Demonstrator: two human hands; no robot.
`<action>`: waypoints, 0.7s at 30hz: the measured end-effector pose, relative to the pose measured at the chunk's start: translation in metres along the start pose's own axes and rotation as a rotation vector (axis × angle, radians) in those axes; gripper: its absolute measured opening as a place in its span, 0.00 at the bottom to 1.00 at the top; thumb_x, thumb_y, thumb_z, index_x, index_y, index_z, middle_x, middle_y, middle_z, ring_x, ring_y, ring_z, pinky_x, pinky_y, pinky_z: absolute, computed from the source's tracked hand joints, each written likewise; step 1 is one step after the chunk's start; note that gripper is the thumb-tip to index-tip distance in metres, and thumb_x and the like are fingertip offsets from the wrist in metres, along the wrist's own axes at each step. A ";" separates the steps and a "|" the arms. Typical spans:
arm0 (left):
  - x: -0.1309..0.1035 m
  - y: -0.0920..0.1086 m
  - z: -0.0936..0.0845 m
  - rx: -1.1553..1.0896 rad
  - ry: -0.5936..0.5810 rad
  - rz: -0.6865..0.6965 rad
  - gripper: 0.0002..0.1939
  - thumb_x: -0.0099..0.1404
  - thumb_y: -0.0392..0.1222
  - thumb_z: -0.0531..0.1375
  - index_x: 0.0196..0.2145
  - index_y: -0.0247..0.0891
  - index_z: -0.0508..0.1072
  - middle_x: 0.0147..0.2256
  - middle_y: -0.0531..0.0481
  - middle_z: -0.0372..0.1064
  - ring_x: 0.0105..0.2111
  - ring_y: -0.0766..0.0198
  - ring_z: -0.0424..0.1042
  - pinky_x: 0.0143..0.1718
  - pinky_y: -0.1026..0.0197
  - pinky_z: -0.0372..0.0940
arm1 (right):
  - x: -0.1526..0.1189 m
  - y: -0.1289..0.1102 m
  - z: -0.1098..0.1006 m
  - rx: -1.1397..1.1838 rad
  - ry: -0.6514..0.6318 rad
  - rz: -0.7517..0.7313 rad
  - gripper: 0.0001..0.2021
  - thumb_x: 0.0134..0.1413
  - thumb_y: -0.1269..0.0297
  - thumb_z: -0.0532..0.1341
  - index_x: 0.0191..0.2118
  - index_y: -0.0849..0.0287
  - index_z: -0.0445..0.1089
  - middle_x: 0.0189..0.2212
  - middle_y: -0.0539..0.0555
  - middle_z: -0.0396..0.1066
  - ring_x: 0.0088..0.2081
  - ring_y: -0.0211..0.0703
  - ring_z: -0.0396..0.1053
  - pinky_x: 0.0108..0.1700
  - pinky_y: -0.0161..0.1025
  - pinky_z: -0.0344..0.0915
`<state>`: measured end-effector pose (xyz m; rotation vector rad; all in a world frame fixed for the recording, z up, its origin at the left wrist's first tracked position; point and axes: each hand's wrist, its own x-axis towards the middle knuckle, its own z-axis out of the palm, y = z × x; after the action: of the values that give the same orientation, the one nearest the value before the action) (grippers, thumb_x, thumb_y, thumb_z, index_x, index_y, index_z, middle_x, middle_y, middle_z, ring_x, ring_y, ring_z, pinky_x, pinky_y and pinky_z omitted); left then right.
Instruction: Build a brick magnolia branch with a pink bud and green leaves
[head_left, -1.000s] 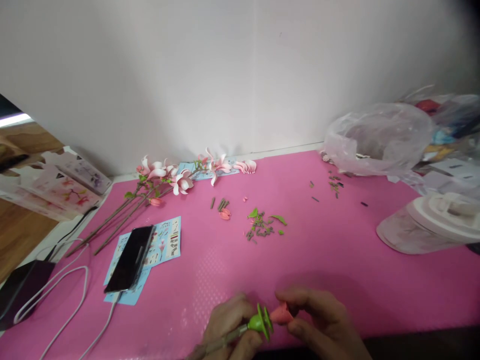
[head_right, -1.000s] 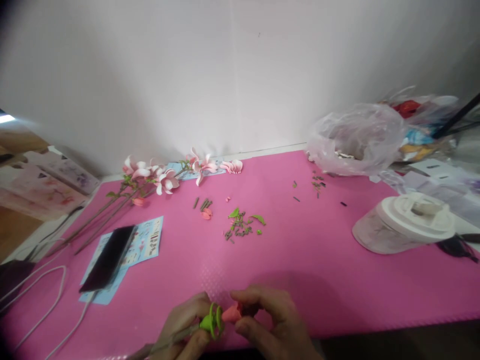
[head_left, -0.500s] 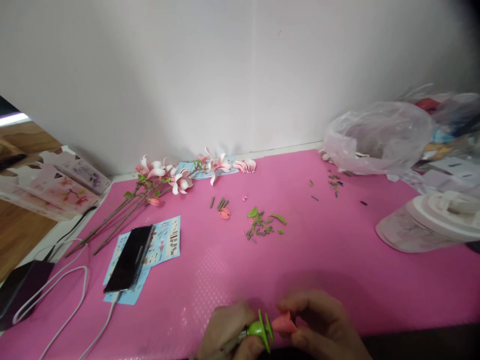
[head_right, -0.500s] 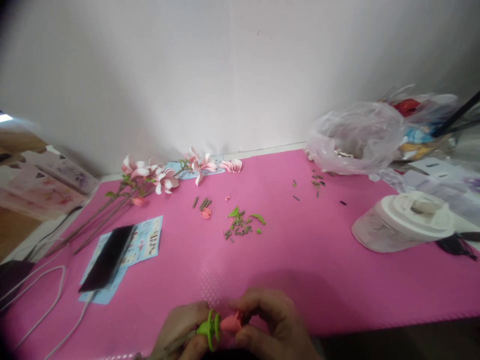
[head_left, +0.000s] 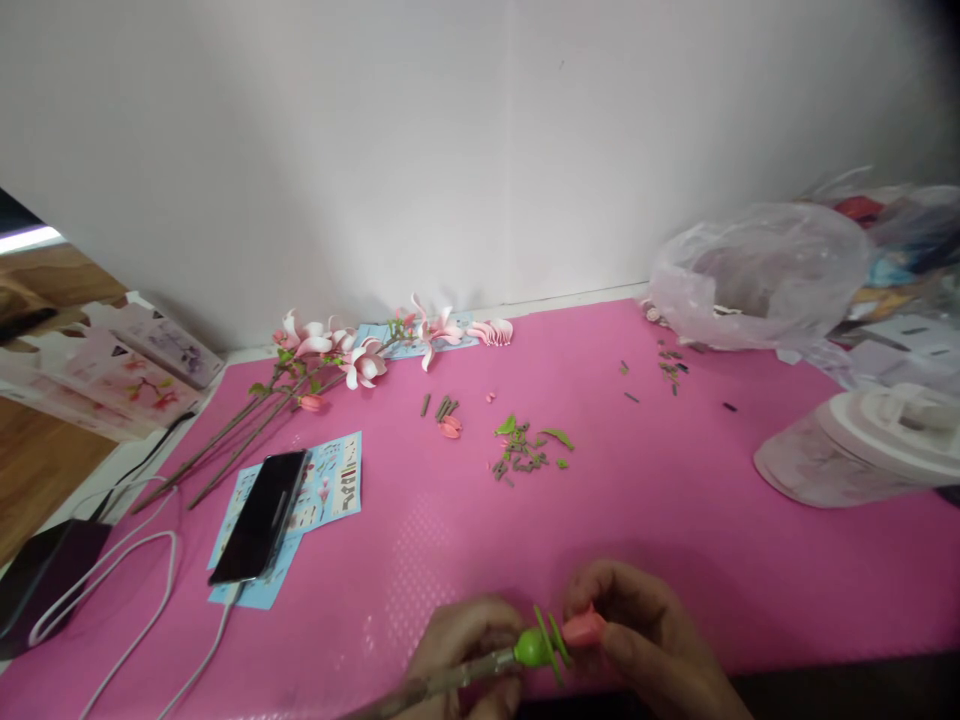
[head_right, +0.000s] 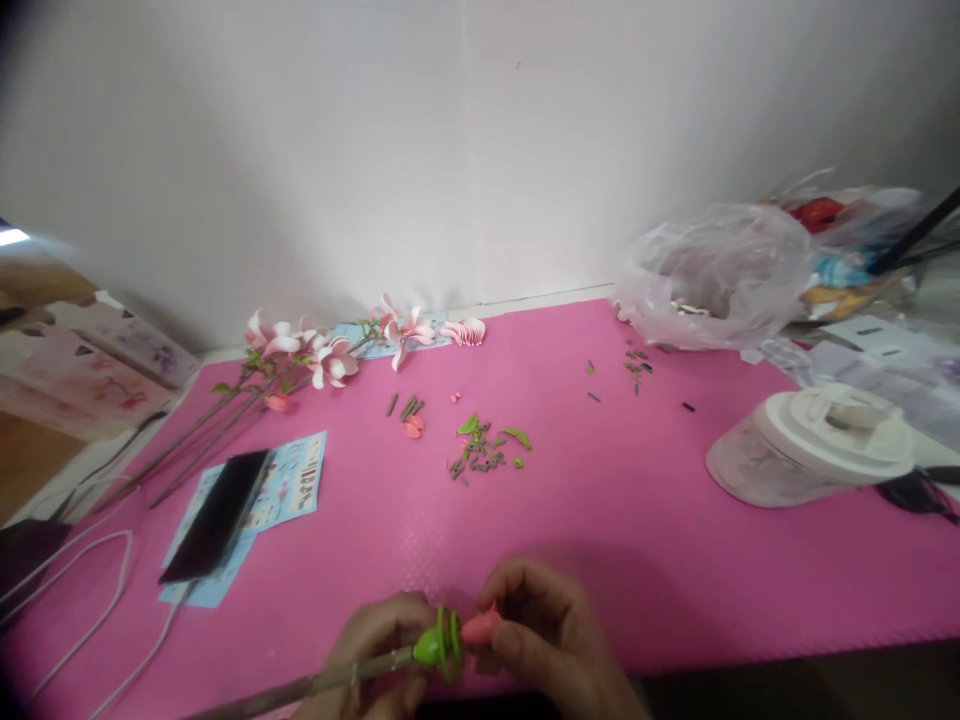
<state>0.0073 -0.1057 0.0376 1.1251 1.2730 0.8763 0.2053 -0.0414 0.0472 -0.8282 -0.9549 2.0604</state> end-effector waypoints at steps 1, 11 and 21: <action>0.004 0.003 0.001 -0.105 -0.030 -0.015 0.10 0.58 0.44 0.61 0.37 0.39 0.74 0.33 0.48 0.70 0.27 0.64 0.68 0.27 0.65 0.63 | 0.000 0.001 -0.002 -0.031 -0.001 -0.009 0.15 0.43 0.53 0.69 0.31 0.58 0.71 0.25 0.48 0.72 0.27 0.33 0.69 0.30 0.28 0.65; 0.029 -0.021 0.006 -0.791 -0.375 -0.243 0.28 0.58 0.61 0.56 0.31 0.26 0.75 0.20 0.43 0.72 0.18 0.65 0.70 0.18 0.68 0.60 | 0.001 0.002 -0.012 -0.783 -0.066 -0.484 0.13 0.55 0.70 0.61 0.45 0.48 0.68 0.34 0.48 0.74 0.36 0.38 0.71 0.41 0.32 0.67; 0.037 -0.013 -0.018 -0.439 -0.552 -0.226 0.20 0.61 0.53 0.58 0.36 0.29 0.74 0.26 0.46 0.72 0.17 0.71 0.65 0.20 0.69 0.57 | 0.006 -0.010 -0.004 -0.955 -0.123 -0.695 0.15 0.54 0.71 0.61 0.47 0.49 0.66 0.34 0.48 0.74 0.36 0.37 0.72 0.39 0.29 0.68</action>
<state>-0.0070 -0.0713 0.0167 0.7752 0.6881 0.5781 0.2078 -0.0302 0.0521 -0.6556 -2.0089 1.0092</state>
